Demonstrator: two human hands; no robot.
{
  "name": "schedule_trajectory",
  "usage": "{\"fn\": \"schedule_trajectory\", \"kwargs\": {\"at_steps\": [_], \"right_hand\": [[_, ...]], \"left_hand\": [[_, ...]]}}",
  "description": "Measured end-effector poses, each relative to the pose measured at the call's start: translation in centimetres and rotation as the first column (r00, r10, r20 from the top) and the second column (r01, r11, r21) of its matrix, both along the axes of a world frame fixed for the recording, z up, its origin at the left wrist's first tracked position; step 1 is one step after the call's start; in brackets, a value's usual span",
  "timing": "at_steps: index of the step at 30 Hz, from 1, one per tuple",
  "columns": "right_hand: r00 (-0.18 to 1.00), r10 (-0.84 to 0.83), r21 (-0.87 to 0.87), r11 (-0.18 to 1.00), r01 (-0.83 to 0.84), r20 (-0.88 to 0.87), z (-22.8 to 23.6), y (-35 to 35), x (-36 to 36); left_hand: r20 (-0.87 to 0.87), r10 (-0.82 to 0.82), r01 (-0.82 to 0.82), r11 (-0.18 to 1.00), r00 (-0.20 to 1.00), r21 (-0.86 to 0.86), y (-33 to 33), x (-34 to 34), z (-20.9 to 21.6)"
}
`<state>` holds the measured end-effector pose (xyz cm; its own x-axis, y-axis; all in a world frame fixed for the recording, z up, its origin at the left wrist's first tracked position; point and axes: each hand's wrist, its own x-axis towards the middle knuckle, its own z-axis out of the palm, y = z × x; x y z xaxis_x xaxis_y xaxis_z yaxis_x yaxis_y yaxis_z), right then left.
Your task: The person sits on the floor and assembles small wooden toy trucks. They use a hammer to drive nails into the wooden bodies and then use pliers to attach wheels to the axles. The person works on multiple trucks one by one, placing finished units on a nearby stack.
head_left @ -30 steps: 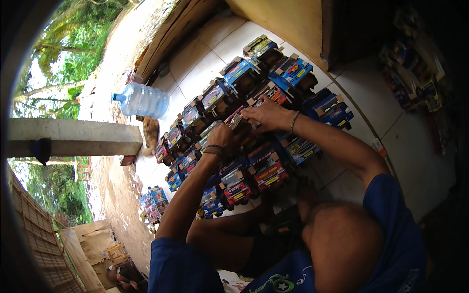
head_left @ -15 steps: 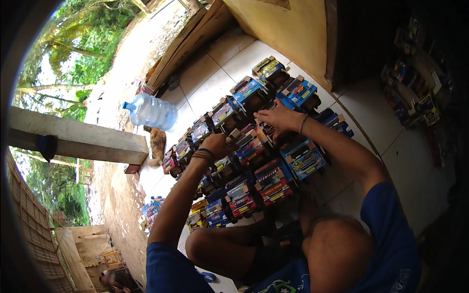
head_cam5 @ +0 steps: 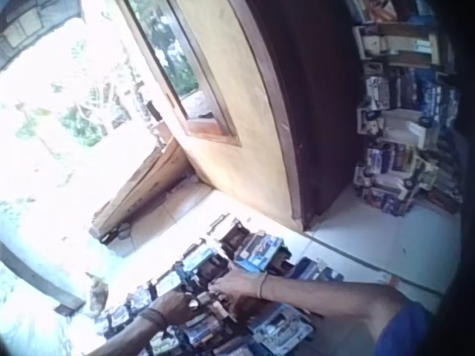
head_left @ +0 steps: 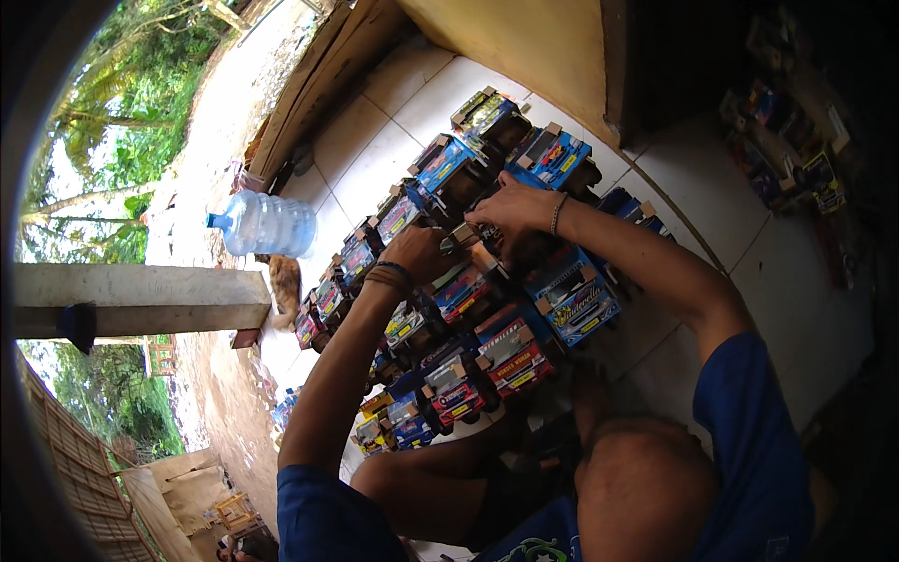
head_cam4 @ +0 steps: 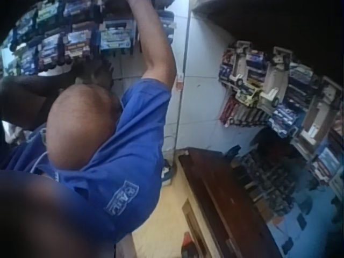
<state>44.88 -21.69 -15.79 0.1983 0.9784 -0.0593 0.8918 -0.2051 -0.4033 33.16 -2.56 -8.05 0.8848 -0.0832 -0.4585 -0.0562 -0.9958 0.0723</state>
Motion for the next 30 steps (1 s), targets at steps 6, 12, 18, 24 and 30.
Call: {"fn": "schedule_trajectory", "kwargs": {"at_steps": [6, 12, 18, 24, 30], "right_hand": [[0.999, 0.027, -0.142, 0.989, -0.030, -0.020, 0.9, 0.4, 0.1], [0.999, 0.031, -0.110, 0.994, -0.030, 0.009, 0.4, 0.6, 0.1], [1.000, 0.030, -0.055, 0.998, -0.030, 0.008, -0.1, 0.5, 0.2], [1.000, 0.025, -0.019, 1.000, -0.025, 0.001, -0.4, 0.5, 0.2], [0.999, 0.025, -0.006, 1.000, -0.025, -0.023, -0.3, 0.4, 0.1]], "left_hand": [[0.000, -0.019, 0.019, 1.000, 1.000, 0.013, 0.2, 0.1, -1.1], [0.026, -0.057, 0.057, 0.998, 0.998, 0.017, 0.5, 0.4, -1.5], [0.059, -0.089, 0.087, 0.995, 0.994, 0.039, 0.1, 0.6, -1.5], [0.016, -0.105, 0.104, 0.992, 0.994, 0.078, -0.2, 1.5, -1.4], [0.033, -0.059, 0.056, 0.995, 0.998, 0.082, -0.6, 1.6, -1.5]]}}
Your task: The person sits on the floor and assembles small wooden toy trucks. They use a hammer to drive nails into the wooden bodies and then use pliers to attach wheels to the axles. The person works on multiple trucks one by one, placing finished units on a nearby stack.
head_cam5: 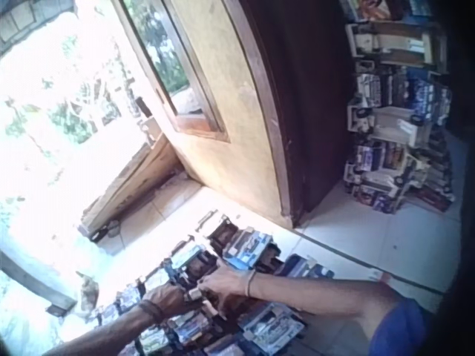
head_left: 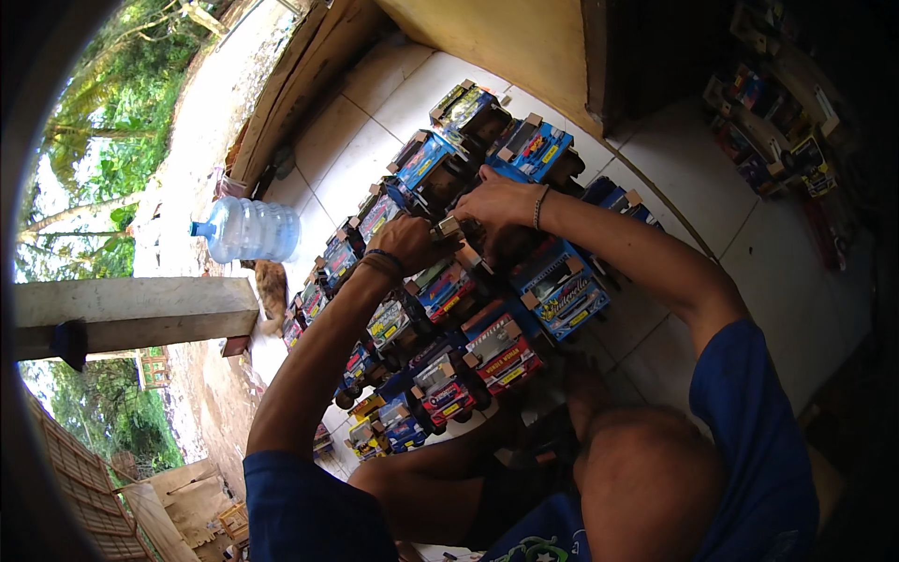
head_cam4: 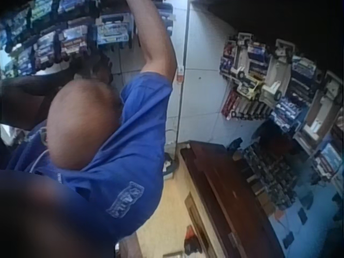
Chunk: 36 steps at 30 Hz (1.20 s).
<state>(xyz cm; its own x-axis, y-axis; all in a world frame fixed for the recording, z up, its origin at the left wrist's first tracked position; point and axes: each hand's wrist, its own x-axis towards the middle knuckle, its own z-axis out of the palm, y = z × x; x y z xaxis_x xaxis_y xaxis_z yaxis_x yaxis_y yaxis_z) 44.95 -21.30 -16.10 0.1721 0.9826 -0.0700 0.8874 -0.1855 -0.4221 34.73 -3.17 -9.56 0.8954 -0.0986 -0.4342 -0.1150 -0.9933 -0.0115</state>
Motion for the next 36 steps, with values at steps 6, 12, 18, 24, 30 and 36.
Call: {"fn": "schedule_trajectory", "kwargs": {"at_steps": [6, 12, 18, 24, 30, 36], "right_hand": [[1.000, -0.001, -0.004, 1.000, 0.001, -0.008, -0.6, 0.3, 0.3], [1.000, 0.023, -0.044, 0.999, -0.023, 0.009, -0.1, 0.5, 0.2], [0.989, -0.033, -0.065, 0.997, 0.043, 0.144, 1.4, -0.6, 0.5], [0.981, -0.107, -0.204, 0.969, 0.139, 0.160, 1.6, -3.6, 3.1], [0.991, -0.119, -0.209, 0.969, 0.130, 0.064, 1.4, -4.1, 3.7], [0.987, -0.157, -0.162, 0.973, 0.162, 0.041, 0.9, -5.0, 3.6]], "left_hand": [[0.031, 0.067, -0.068, 0.998, 0.997, 0.010, -0.4, -0.2, -0.1], [0.069, 0.061, -0.058, 0.997, 0.996, -0.042, 0.0, -0.6, -0.7], [-0.071, 0.058, -0.068, 0.986, 0.996, -0.152, 2.1, -0.4, 1.1], [-0.207, 0.069, -0.120, 0.963, 0.976, -0.241, 4.2, -0.9, 4.6], [-0.110, 0.057, -0.088, 0.948, 0.992, -0.305, 1.2, 0.0, 4.8], [-0.182, 0.187, -0.230, 0.940, 0.965, -0.252, -2.7, 2.1, 3.0]]}}
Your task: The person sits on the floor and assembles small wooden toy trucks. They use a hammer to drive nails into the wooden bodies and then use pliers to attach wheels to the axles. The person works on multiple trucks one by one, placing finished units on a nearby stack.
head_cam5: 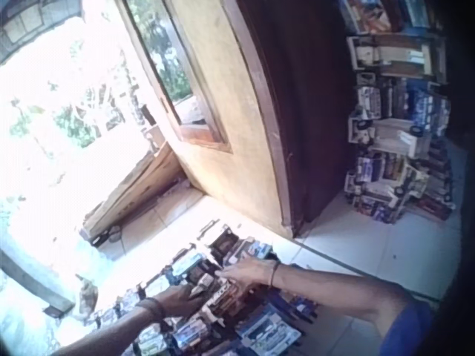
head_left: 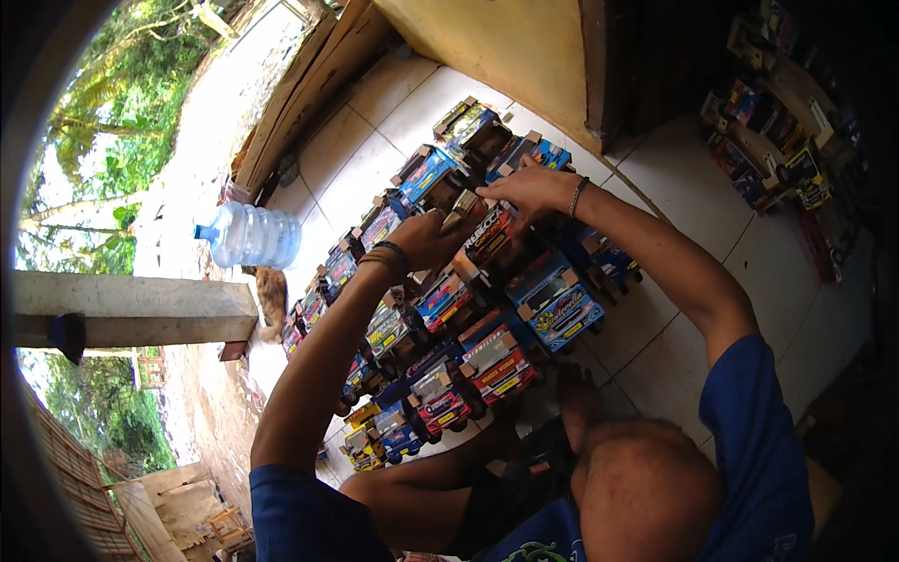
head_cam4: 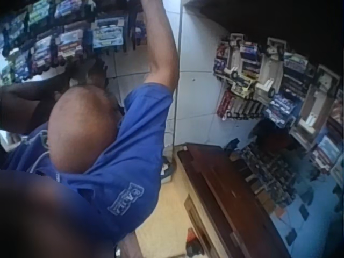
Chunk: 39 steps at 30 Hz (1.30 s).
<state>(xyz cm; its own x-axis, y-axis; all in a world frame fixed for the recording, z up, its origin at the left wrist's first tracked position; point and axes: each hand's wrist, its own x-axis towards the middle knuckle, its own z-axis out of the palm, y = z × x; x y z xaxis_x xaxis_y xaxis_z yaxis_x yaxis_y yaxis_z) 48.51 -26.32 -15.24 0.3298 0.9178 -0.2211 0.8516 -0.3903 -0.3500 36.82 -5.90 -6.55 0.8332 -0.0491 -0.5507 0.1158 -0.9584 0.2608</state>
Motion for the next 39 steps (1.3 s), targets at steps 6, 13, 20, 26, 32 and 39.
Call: {"fn": "schedule_trajectory", "kwargs": {"at_steps": [6, 13, 20, 26, 32, 39], "right_hand": [[1.000, -0.005, 0.077, 0.997, 0.005, -0.002, -1.1, -1.0, -0.4], [0.998, -0.002, 0.054, 0.999, -0.001, 0.059, -1.8, -0.5, -0.7], [0.997, -0.004, 0.099, 0.995, -0.004, 0.077, -2.0, -0.6, -0.8], [0.999, -0.015, 0.129, 0.992, 0.010, 0.035, -2.5, -0.4, -0.4], [0.993, -0.045, 0.273, 0.962, 0.014, 0.105, -4.1, -0.4, -0.5], [0.997, -0.033, 0.154, 0.988, 0.022, 0.072, -2.9, -0.7, -0.8]], "left_hand": [[-0.014, -0.069, 0.069, 0.997, 0.998, 0.029, -0.6, 0.8, -1.6], [-0.022, 0.011, -0.011, 1.000, 1.000, 0.020, -1.1, 1.0, -1.5], [-0.014, -0.001, 0.002, 0.999, 1.000, 0.037, -1.3, 1.1, -2.3], [0.061, -0.013, 0.010, 0.999, 0.998, 0.052, -1.4, 1.0, -2.9], [0.055, 0.026, -0.032, 0.994, 0.998, 0.105, -2.3, 1.1, -3.4], [0.080, 0.160, -0.162, 0.987, 0.984, 0.019, -3.0, 0.5, -4.1]]}}
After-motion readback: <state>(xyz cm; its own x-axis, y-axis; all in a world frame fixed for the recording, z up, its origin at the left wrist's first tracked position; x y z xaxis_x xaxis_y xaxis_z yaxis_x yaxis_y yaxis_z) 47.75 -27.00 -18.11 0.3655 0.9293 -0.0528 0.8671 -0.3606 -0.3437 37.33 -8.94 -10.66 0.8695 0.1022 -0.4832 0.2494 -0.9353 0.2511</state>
